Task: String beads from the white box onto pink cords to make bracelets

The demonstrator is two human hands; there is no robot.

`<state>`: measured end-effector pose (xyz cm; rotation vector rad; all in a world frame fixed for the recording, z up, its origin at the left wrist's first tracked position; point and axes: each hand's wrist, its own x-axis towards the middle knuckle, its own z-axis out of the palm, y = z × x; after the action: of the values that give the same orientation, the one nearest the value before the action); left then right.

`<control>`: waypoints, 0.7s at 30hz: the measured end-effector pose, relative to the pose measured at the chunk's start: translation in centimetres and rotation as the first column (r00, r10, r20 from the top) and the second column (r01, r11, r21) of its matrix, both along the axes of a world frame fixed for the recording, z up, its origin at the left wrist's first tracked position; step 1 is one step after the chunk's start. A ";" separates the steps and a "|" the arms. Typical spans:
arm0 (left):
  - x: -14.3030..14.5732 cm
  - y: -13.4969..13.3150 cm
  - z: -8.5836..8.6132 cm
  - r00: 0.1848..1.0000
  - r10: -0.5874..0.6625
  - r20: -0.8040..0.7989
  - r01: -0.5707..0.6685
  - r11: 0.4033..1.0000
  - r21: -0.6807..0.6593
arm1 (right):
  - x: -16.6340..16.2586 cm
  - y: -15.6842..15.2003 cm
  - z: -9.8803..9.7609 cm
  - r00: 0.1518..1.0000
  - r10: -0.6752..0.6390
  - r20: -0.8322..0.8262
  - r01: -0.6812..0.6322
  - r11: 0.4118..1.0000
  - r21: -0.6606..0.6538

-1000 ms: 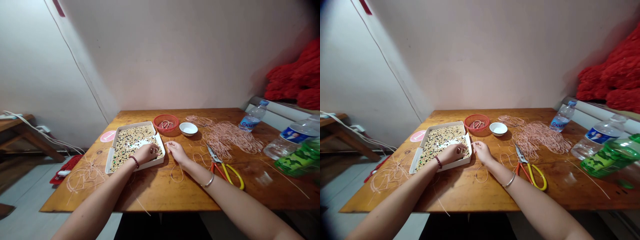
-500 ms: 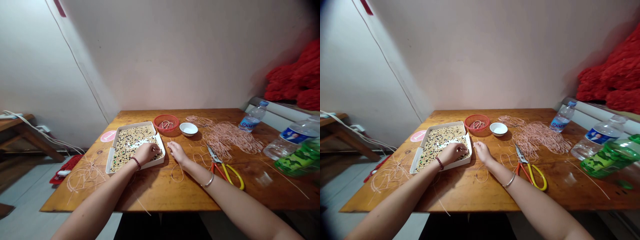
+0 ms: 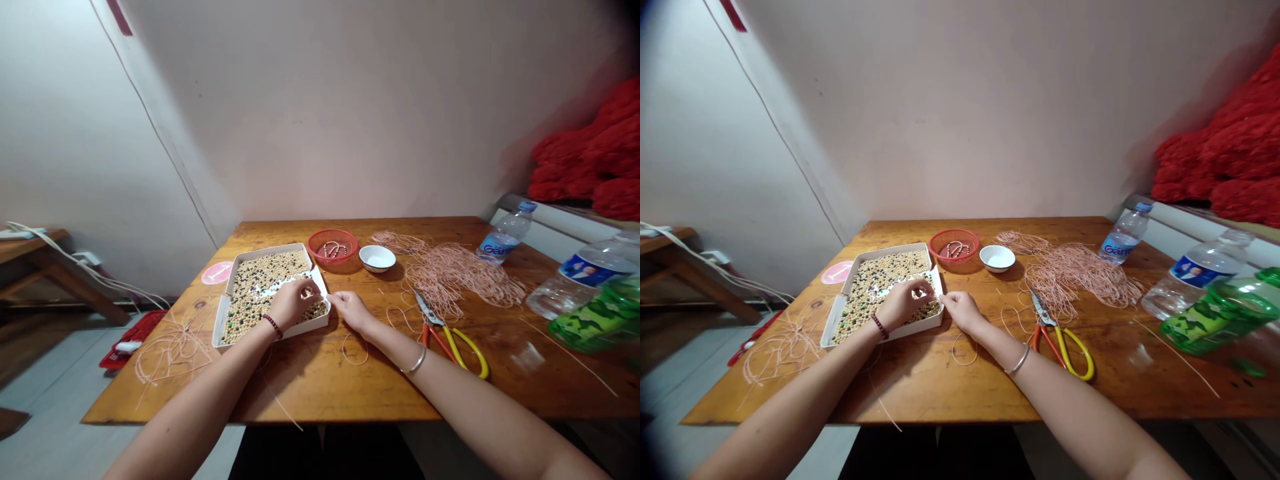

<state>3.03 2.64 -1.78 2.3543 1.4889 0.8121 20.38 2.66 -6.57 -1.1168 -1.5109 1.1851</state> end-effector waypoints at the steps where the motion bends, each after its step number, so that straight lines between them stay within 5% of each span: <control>1: 0.0 0.0 0.0 1.000 0.000 -0.005 0.000 1.000 0.003 | 0.0 0.0 0.0 1.000 -0.011 0.011 0.011 1.000 0.007; 21: 0.0 -0.1 0.1 1.000 -0.005 -0.019 0.004 0.999 -0.038 | 0.2 -0.1 -0.1 0.996 -0.049 0.078 0.048 0.999 0.017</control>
<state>3.06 2.56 -1.64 2.3438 1.4931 0.7556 20.54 2.56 -6.63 -1.1957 -1.5404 1.1067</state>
